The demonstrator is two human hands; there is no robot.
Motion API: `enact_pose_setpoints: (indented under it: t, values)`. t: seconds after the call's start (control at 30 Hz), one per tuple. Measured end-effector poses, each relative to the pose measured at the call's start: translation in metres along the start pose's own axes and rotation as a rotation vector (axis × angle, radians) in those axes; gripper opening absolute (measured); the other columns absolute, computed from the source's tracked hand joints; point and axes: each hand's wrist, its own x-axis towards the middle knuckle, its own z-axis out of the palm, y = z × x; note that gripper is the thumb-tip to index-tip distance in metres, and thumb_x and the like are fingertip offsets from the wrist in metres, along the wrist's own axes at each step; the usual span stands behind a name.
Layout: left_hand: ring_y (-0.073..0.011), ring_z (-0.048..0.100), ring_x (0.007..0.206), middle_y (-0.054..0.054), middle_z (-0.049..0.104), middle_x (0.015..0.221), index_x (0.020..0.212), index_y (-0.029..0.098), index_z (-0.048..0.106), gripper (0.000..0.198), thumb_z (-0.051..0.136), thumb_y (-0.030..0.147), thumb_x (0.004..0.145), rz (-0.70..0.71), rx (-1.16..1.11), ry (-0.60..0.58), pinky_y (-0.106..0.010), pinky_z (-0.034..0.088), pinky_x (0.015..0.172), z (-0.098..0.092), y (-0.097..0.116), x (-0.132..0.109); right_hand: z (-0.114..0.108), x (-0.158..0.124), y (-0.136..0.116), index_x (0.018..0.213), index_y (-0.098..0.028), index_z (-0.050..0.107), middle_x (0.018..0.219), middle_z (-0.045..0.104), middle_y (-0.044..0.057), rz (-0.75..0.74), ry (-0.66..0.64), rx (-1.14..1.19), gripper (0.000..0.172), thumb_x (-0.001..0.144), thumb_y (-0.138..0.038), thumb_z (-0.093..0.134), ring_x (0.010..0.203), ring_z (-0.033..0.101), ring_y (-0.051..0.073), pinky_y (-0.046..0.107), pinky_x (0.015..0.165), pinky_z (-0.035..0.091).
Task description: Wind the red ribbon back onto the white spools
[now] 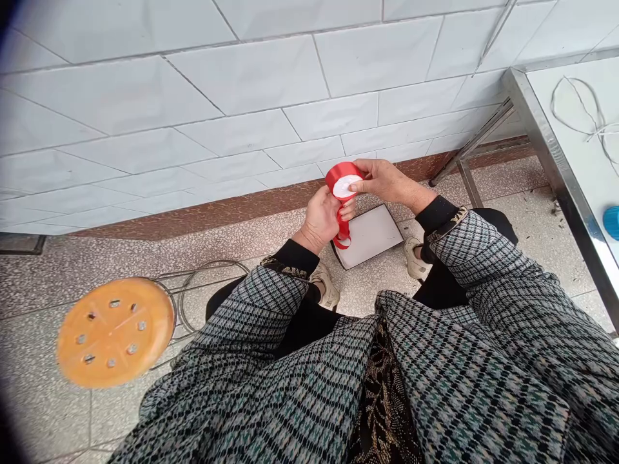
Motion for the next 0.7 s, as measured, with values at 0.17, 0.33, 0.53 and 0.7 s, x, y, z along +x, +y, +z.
enact_pose_setpoints:
  t: [0.17, 0.33, 0.53, 0.7]
  values:
    - [-0.0039, 0.031, 0.045, 0.005, 0.043, 0.06, 0.075, 0.016, 0.054, 0.021, 0.062, 0.018, 0.093, 0.011, 0.1, 0.043, -0.016, 0.023, 0.044, -0.007, 0.002, 0.002, -0.008, -0.003, -0.005, 0.104, -0.018, 0.075, 0.094, 0.073, 0.003, 0.036, 0.039, -0.08, 0.034, 0.08, -0.04, 0.085, 0.091, 0.061, 0.02, 0.035, 0.082, 0.051]
    - [-0.0031, 0.025, 0.042, 0.007, 0.036, 0.056, 0.072, 0.016, 0.054, 0.025, 0.066, 0.021, 0.094, -0.003, 0.174, 0.079, -0.017, 0.015, 0.043, -0.007, 0.007, 0.001, -0.015, -0.004, -0.009, 0.103, -0.017, 0.075, 0.095, 0.072, 0.004, 0.052, 0.004, -0.239, 0.027, 0.082, -0.034, 0.081, 0.092, 0.061, 0.021, 0.036, 0.084, 0.048]
    - [-0.0041, 0.025, 0.042, 0.006, 0.045, 0.056, 0.081, 0.017, 0.063, 0.047, 0.075, 0.061, 0.093, -0.086, 0.222, 0.098, -0.022, 0.015, 0.04, -0.002, 0.008, -0.001, -0.016, -0.003, -0.014, 0.101, -0.018, 0.074, 0.096, 0.071, 0.007, 0.076, -0.058, -0.682, 0.02, 0.086, -0.03, 0.077, 0.091, 0.058, 0.023, 0.037, 0.083, 0.041]
    - [-0.0038, 0.024, 0.04, 0.006, 0.044, 0.056, 0.083, 0.019, 0.062, 0.051, 0.08, 0.066, 0.087, -0.144, 0.246, 0.068, -0.021, 0.013, 0.039, -0.002, 0.003, 0.0, -0.013, -0.002, -0.012, 0.094, -0.019, 0.072, 0.093, 0.071, 0.01, 0.056, -0.131, -0.877, 0.012, 0.089, -0.029, 0.076, 0.095, 0.058, 0.027, 0.039, 0.084, 0.04]
